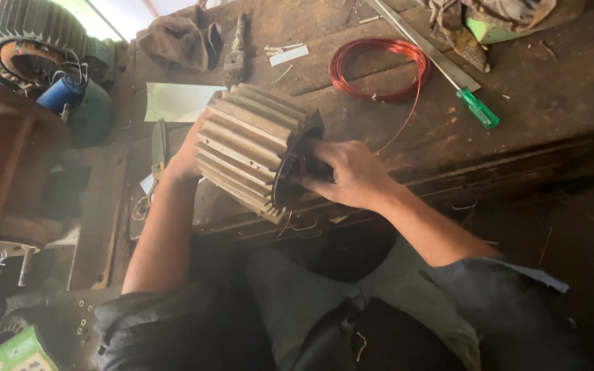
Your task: The person winds copper wire into the slots of a motor stator core, using a screwdriver to push the wire down and scissors to cut a white insulating strip. The person repeatedly inserts wire, tucks it into slots, and trims the insulation.
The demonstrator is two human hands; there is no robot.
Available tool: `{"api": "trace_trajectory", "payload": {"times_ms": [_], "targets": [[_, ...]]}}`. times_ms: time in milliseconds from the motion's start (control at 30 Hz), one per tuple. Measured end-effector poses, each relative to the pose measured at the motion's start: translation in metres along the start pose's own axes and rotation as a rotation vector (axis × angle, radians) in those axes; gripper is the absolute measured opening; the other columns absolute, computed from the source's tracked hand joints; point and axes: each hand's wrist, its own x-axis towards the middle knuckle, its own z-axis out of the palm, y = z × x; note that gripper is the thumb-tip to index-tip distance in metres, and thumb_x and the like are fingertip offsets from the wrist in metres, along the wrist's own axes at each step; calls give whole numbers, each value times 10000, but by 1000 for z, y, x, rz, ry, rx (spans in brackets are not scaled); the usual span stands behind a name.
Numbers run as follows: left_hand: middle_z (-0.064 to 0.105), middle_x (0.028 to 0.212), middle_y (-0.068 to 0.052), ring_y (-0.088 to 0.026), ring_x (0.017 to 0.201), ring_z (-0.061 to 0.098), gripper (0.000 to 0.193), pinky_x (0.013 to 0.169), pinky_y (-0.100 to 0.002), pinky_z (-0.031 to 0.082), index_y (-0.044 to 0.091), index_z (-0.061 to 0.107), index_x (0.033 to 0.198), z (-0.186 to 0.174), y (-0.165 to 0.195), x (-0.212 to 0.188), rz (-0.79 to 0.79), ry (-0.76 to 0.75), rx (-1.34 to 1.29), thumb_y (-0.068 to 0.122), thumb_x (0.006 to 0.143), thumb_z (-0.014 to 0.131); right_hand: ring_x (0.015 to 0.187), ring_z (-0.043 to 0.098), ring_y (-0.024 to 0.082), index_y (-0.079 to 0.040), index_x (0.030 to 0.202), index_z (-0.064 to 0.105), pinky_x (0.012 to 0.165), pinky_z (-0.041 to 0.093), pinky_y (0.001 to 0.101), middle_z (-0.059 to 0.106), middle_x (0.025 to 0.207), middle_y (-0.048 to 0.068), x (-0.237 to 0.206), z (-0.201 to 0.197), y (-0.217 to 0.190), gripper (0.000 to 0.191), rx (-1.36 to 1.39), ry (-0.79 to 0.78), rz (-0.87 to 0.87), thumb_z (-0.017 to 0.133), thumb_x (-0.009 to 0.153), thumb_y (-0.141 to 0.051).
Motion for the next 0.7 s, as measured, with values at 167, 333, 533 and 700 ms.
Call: {"api": "trace_trajectory", "payload": {"times_ms": [167, 333, 533, 700], "targets": [[582, 1480, -63, -160, 1349, 553, 917, 1192, -356, 451, 42, 459, 1532, -3, -6, 1, 148, -9, 112, 333, 784, 902, 723, 716, 363, -100, 1218, 671, 618, 557, 458, 738, 832, 134, -5, 3, -6, 475, -175, -55, 44, 837, 811, -280], [614, 1423, -64, -153, 1288, 566, 879, 1139, -350, 482, 27, 476, 1500, -4, -6, -1, 37, 57, 130, 325, 792, 905, 769, 777, 238, -95, 1168, 639, 684, 595, 376, 752, 936, 86, -13, 18, -16, 354, 244, 160, 119, 802, 905, -267], [588, 1443, -59, -152, 1308, 557, 901, 1138, -361, 480, 55, 444, 1516, -4, -12, -4, 94, 2, -42, 312, 797, 923, 697, 754, 224, -133, 1070, 703, 633, 574, 359, 753, 870, 50, -6, 11, -8, 266, 281, -43, 236, 798, 883, -296], [585, 1457, -84, -170, 1313, 566, 894, 1107, -392, 499, 44, 459, 1519, -9, -29, -21, 65, -17, -4, 288, 784, 906, 941, 706, 287, -170, 1199, 743, 783, 585, 390, 693, 1086, 110, -12, -3, 1, 384, -103, 100, -154, 830, 843, -285]]}}
